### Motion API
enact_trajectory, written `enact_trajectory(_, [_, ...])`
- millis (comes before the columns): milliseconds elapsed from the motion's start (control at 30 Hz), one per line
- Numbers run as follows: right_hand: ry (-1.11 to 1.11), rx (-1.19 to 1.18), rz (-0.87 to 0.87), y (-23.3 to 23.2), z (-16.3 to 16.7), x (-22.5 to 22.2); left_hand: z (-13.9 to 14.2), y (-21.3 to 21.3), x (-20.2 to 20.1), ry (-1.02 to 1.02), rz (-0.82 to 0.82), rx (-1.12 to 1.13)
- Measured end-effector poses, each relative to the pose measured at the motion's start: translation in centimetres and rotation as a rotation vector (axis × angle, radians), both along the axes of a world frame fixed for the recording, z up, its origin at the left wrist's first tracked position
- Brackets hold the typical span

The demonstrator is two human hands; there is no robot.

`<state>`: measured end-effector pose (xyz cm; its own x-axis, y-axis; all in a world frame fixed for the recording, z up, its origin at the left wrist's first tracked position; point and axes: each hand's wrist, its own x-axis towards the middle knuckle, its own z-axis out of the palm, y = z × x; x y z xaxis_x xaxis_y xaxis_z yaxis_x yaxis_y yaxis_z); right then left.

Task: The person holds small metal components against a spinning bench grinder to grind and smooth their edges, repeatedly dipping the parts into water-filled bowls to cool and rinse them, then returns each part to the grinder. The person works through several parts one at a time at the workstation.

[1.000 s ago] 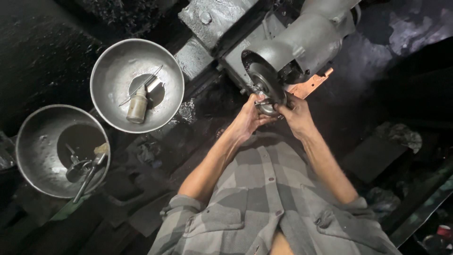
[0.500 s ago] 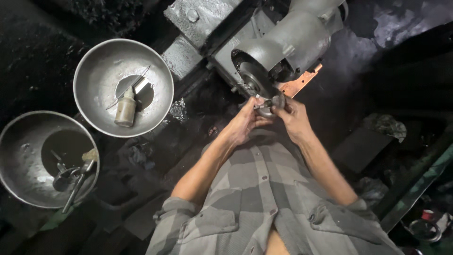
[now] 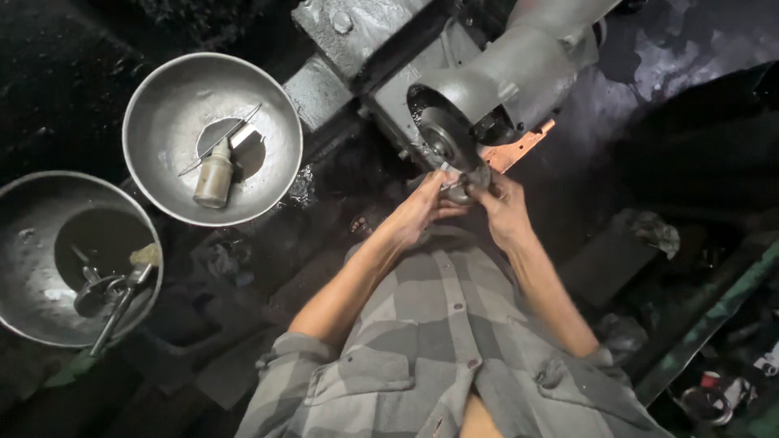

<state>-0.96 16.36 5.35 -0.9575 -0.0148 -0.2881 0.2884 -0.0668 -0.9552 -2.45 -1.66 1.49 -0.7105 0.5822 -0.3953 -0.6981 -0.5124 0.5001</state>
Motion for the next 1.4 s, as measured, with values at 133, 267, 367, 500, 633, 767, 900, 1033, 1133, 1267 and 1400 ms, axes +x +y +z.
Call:
enact_trajectory(133, [0.011,0.003,0.052,-0.7,0.0,-1.6,-0.3,-0.9,-0.5,0.014,0.015,0.014])
enact_trajectory(267, [-0.02,-0.006,0.055,-2.1,-0.4,-2.1,-0.1,-1.9,-0.2,-0.022,0.05,0.011])
enact_trajectory(367, [-0.047,0.051,0.111,-1.2,0.4,-1.7,0.7,-1.8,0.5,-0.009,0.042,0.043])
enact_trajectory(500, [-0.134,0.099,0.178,1.3,3.0,-0.8,2.0,-1.5,1.3,0.12,-0.056,-0.159])
enact_trajectory(633, [-0.068,0.046,0.017,0.7,4.5,1.4,2.4,-0.5,1.0,0.031,-0.078,0.09])
enact_trajectory(767, [-0.004,-0.002,0.004,-0.7,5.1,1.5,1.4,-0.1,-0.3,-0.074,0.028,0.293])
enact_trajectory(900, [0.008,0.065,0.071,-1.2,5.2,-0.2,0.1,-0.2,-0.7,-0.105,0.11,0.266])
enact_trajectory(1033, [-0.007,0.062,0.091,-1.4,4.0,-1.4,-1.1,-0.5,-0.9,-0.08,0.102,0.269])
enact_trajectory(1133, [-0.009,0.011,0.109,-0.9,2.9,-1.6,-1.6,-0.7,-0.7,-0.033,0.115,0.251])
enact_trajectory(1267, [-0.026,0.02,0.096,0.4,2.2,-0.8,-1.4,-0.6,-0.1,0.022,0.06,0.174])
enact_trajectory(1400, [-0.011,-0.053,0.05,0.9,2.6,0.5,-0.5,0.1,-0.1,0.152,-0.021,0.071])
